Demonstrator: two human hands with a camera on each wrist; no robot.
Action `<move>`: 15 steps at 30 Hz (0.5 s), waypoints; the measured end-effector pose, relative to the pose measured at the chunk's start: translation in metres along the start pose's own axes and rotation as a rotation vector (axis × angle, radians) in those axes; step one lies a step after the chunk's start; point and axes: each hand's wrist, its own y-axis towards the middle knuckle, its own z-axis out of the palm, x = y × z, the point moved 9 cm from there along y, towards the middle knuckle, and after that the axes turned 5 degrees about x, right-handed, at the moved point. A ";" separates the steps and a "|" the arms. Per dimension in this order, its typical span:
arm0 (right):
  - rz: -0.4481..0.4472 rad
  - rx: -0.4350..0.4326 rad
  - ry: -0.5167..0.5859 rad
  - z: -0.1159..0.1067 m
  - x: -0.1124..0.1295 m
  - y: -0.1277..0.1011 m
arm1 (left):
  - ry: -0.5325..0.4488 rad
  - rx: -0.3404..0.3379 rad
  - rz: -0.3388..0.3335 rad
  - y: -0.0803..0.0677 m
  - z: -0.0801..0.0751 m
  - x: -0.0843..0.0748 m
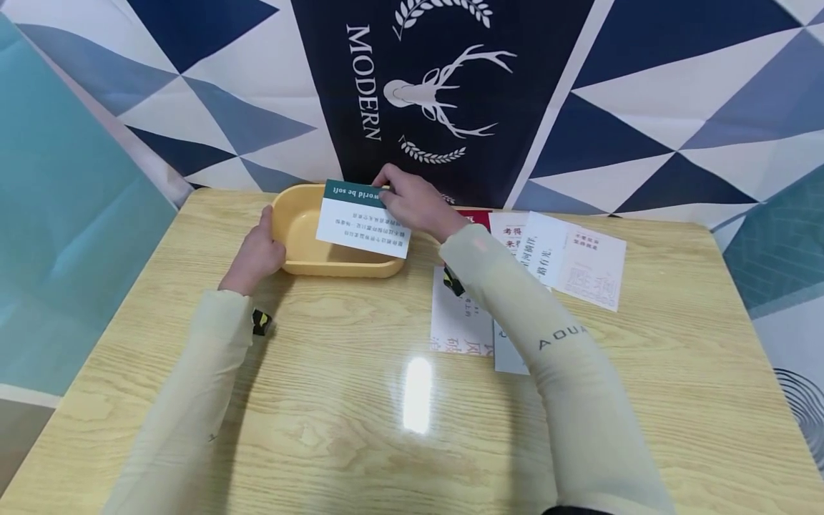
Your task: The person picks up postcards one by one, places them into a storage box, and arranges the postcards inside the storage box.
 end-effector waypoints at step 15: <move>-0.036 0.002 -0.031 0.012 0.013 0.016 | -0.004 -0.009 0.000 0.000 -0.001 0.000</move>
